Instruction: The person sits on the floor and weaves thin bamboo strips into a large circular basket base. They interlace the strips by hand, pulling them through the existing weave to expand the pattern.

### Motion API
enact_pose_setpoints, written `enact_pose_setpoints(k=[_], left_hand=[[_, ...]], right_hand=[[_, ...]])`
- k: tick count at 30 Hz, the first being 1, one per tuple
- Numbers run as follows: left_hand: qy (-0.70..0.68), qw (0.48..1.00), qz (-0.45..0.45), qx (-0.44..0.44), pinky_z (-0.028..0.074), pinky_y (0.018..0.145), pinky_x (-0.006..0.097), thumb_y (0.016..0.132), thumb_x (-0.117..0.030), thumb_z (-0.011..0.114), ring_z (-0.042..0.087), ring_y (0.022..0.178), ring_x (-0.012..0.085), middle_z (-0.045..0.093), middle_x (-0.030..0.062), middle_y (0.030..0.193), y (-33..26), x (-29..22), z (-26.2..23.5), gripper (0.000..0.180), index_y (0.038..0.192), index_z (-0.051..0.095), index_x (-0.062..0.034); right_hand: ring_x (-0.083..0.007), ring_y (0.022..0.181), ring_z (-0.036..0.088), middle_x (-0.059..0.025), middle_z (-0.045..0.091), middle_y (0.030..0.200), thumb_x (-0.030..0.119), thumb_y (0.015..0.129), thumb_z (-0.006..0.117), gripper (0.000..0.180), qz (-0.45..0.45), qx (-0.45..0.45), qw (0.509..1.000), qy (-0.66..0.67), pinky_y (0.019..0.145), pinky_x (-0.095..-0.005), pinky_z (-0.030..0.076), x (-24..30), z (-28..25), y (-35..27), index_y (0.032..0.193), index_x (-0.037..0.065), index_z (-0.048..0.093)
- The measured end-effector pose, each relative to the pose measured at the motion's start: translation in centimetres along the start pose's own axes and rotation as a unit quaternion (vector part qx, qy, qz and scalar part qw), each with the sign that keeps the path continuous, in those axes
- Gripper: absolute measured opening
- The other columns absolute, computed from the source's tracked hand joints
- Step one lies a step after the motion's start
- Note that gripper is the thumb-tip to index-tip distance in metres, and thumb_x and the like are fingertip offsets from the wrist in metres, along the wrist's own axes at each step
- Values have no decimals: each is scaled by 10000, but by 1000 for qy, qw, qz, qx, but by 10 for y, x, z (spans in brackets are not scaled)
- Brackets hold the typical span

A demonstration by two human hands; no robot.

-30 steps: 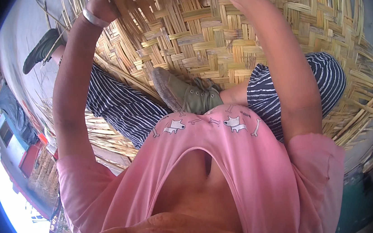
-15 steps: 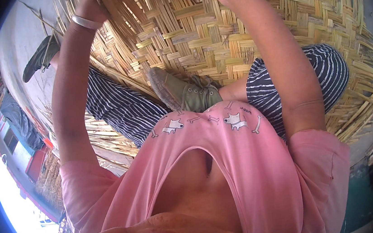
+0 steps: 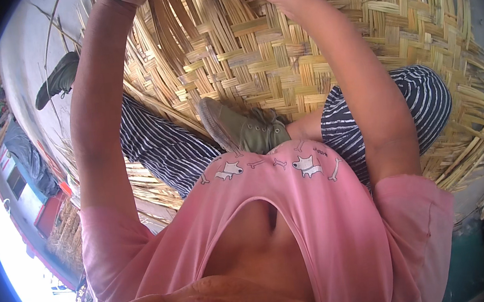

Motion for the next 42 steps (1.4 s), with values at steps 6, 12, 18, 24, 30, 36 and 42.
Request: enact_pose_setpoints(k=[6,12,18,24,30,36,42], left_hand=[[540,797,268,32,568,769,303,959,-187,679,676,848,136,732,65,862,26,-1,-48,234,1092,726,0],[470,880,-10,71,572,805,329,963,-251,687,688,917,195,733,105,1003,2,-3,-35,303,1091,720,22],[692,707,-123,74,561,793,347,979,-306,655,687,885,202,714,107,961,-37,-25,-111,331,1071,709,8],[860,504,-79,0,538,777,414,1006,-426,563,700,783,290,714,158,839,-109,-18,-80,421,1089,724,-46],[812,566,-109,-93,520,777,461,1034,-383,516,673,750,333,679,158,784,-166,-28,-75,405,959,711,-36],[774,627,-73,-54,547,774,399,1005,-331,557,691,762,243,694,118,808,-111,-3,-132,343,1056,697,-22],[707,706,-32,-25,565,830,366,1002,-294,566,724,840,206,747,106,895,-58,42,-176,327,1119,686,-13]], right_hand=[[-227,864,683,-144,726,1082,175,1062,533,334,-69,22,947,-313,867,-418,561,41,4,-24,1333,-11,595],[-227,872,673,-141,725,958,135,1010,563,236,-197,135,589,-772,869,-422,551,30,7,-1,1181,5,661],[-235,821,642,-137,681,861,129,961,604,118,10,18,960,-279,814,-433,539,49,-1,-33,992,34,668],[-276,796,646,-157,668,841,146,953,597,136,-22,15,879,-476,772,-458,521,37,-6,-24,924,26,653],[-296,791,644,-174,663,833,143,927,595,141,-61,32,877,-476,777,-457,514,35,-9,-24,899,22,663],[-335,853,644,-191,668,891,128,945,547,169,-77,15,888,-452,812,-460,503,26,-10,-19,921,-10,641],[-325,874,659,-185,688,911,162,989,505,226,-97,9,888,-449,834,-463,509,27,-8,-18,954,0,659]])
Point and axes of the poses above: each hand's wrist, its own y-axis towards the middle knuckle, its own z-axis out of the palm, x = y × z, the point moved 2 cm from there along y, towards the middle knuckle
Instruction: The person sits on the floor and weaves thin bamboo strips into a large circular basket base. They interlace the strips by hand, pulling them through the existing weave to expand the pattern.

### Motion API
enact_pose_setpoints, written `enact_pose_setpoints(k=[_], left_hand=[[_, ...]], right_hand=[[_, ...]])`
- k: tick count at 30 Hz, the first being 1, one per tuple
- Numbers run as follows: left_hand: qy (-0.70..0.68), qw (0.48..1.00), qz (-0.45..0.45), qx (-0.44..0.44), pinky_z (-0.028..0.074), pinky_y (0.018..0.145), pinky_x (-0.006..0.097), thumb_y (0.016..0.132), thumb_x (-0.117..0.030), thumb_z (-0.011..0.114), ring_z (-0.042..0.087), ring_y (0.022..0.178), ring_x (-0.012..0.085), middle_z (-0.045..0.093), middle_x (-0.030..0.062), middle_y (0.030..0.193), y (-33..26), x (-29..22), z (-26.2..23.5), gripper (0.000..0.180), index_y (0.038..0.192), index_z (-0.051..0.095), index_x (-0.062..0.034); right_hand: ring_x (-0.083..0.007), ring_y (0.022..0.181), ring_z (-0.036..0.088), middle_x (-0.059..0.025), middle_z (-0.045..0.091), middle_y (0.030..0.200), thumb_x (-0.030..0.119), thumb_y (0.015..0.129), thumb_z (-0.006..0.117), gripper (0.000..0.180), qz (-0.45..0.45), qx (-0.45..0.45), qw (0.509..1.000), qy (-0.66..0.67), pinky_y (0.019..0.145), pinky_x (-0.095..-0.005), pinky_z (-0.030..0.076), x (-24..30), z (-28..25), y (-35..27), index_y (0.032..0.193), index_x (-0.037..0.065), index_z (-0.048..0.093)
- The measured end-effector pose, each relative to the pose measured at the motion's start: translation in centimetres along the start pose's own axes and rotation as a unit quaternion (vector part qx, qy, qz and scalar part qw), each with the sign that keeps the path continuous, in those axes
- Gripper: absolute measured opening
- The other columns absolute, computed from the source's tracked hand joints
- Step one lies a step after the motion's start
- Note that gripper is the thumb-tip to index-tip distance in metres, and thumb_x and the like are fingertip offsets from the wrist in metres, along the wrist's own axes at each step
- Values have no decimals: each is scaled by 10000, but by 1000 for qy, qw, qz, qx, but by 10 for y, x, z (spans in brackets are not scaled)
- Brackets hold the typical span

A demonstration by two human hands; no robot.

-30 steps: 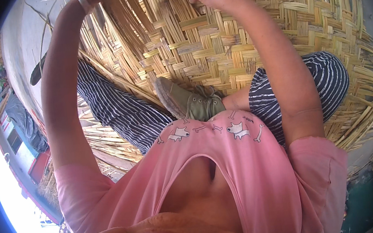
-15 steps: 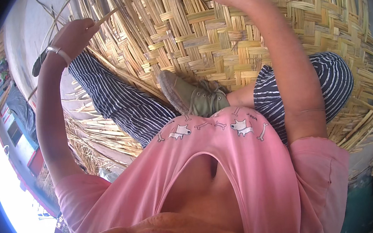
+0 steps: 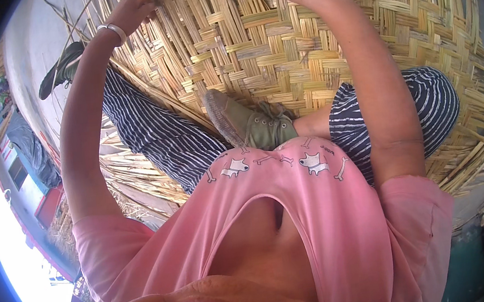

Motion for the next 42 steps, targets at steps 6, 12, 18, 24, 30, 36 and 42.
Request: enact_pose_setpoints(k=[6,12,18,24,30,36,42], left_hand=[[-135,990,-31,10,565,824,337,982,-262,607,723,882,185,767,99,950,10,29,-1,358,1198,679,14],[-145,988,-58,13,539,846,332,951,-197,688,667,910,164,735,71,960,0,-22,-8,222,1077,731,-19],[-113,993,28,-28,539,851,346,932,-138,647,673,904,194,740,86,964,-2,-14,-5,185,1060,735,-39],[130,974,15,-187,523,867,496,874,-121,603,661,959,402,695,200,965,-19,-57,-7,148,939,716,-51],[323,902,-117,-263,512,613,507,786,-226,665,661,682,353,687,133,725,-29,-131,-23,150,724,752,-121],[334,779,179,-501,534,679,495,835,-226,604,671,752,380,711,162,815,-20,-55,-2,210,795,761,-91],[310,926,-117,-181,539,687,508,806,-202,607,684,736,393,716,181,796,-28,-147,-35,208,740,753,-69]], right_hand=[[-352,877,677,-199,710,924,189,992,522,245,-1,-43,998,40,835,-470,523,3,1,2,1000,11,689],[-343,878,689,-186,720,913,211,959,596,210,15,-70,997,38,819,-466,529,-11,14,9,983,33,703],[-290,837,672,-149,701,912,174,947,630,142,36,-23,999,33,780,-454,526,-1,10,5,975,46,685],[-248,849,645,-123,677,941,162,965,618,138,116,104,985,68,787,-422,524,23,-6,-5,1028,47,661],[-207,849,632,-101,674,946,131,978,594,120,76,86,993,-17,790,-378,530,8,0,1,1042,50,655],[-226,872,644,-118,679,952,147,978,591,137,97,128,987,7,814,-404,526,29,-11,-7,1024,37,658],[-227,868,646,-120,678,945,174,996,566,170,82,76,994,-9,816,-406,528,15,-4,-5,1011,30,656]])
Point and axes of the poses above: each hand's wrist, its own y-axis towards the middle knuckle, its own z-axis out of the palm, x = y × z, the point moved 2 cm from there along y, towards the middle knuckle
